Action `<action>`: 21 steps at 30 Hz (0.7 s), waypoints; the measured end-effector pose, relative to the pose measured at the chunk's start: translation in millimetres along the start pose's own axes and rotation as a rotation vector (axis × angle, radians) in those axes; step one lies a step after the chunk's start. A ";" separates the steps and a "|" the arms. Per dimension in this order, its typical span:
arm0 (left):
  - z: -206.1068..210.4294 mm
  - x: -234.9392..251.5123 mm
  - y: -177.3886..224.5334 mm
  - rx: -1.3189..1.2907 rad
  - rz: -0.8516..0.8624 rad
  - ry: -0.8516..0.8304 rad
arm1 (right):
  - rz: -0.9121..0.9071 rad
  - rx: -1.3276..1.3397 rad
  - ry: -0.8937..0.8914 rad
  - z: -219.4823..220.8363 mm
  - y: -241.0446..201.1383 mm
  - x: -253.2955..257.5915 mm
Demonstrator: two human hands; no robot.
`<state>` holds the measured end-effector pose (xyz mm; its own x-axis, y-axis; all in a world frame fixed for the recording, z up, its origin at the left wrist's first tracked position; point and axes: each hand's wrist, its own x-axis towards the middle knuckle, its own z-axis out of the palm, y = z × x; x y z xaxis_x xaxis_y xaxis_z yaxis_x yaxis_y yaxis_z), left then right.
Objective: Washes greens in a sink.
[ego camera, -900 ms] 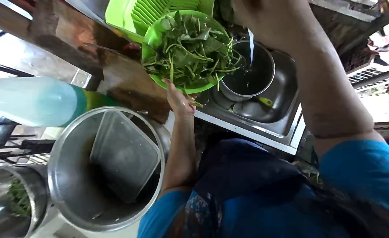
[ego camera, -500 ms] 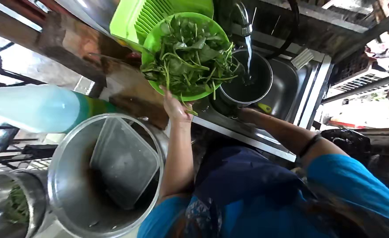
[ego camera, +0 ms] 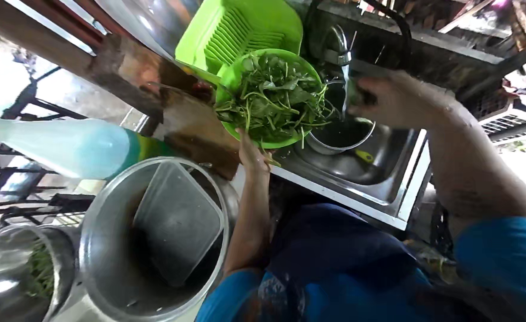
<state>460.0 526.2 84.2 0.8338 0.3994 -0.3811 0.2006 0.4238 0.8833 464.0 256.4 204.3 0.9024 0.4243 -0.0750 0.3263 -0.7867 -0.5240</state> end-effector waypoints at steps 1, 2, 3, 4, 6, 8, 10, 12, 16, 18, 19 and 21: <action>1.0 -1.3 -1.1 0.010 -0.007 0.006 | -0.068 -0.011 0.060 -9.4 -19.0 11.9; 3.0 -2.5 -2.3 0.017 -0.008 0.013 | -0.136 -0.009 0.099 -13.6 -33.5 26.7; 4.6 -4.2 -3.9 0.016 -0.005 0.012 | -0.169 0.002 0.083 -16.6 -45.7 41.4; 5.2 -6.3 -4.9 0.008 -0.007 -0.004 | -0.173 -0.001 0.055 -19.2 -54.0 53.8; 5.6 -7.8 -4.4 -0.006 0.001 -0.019 | -0.139 0.032 0.150 -27.9 -56.5 67.5; 5.1 -9.8 -1.1 -0.045 0.013 -0.030 | -0.062 0.145 0.461 -32.2 -33.6 70.4; 2.4 -10.8 2.7 -0.087 0.022 -0.032 | 0.157 0.130 0.567 -18.4 6.4 68.2; -0.8 -11.7 4.9 -0.093 0.047 -0.029 | 0.388 0.053 0.306 36.3 61.4 65.8; -1.4 -12.7 14.3 -0.113 0.046 0.014 | 0.656 -0.009 -0.230 145.3 130.5 80.4; -4.5 -17.3 17.5 -0.099 0.065 0.006 | 0.735 0.054 -0.219 165.5 133.4 90.4; -8.2 -18.7 18.1 -0.079 0.076 -0.014 | 0.706 0.091 -0.162 171.0 131.4 97.5; -12.2 -16.1 17.6 -0.076 0.109 -0.026 | 0.613 0.126 -0.051 163.3 105.8 111.9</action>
<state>443.8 537.1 102.5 0.8619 0.4258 -0.2755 0.0689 0.4398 0.8954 553.6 293.8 2.0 0.8995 -0.0637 -0.4323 -0.2846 -0.8361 -0.4689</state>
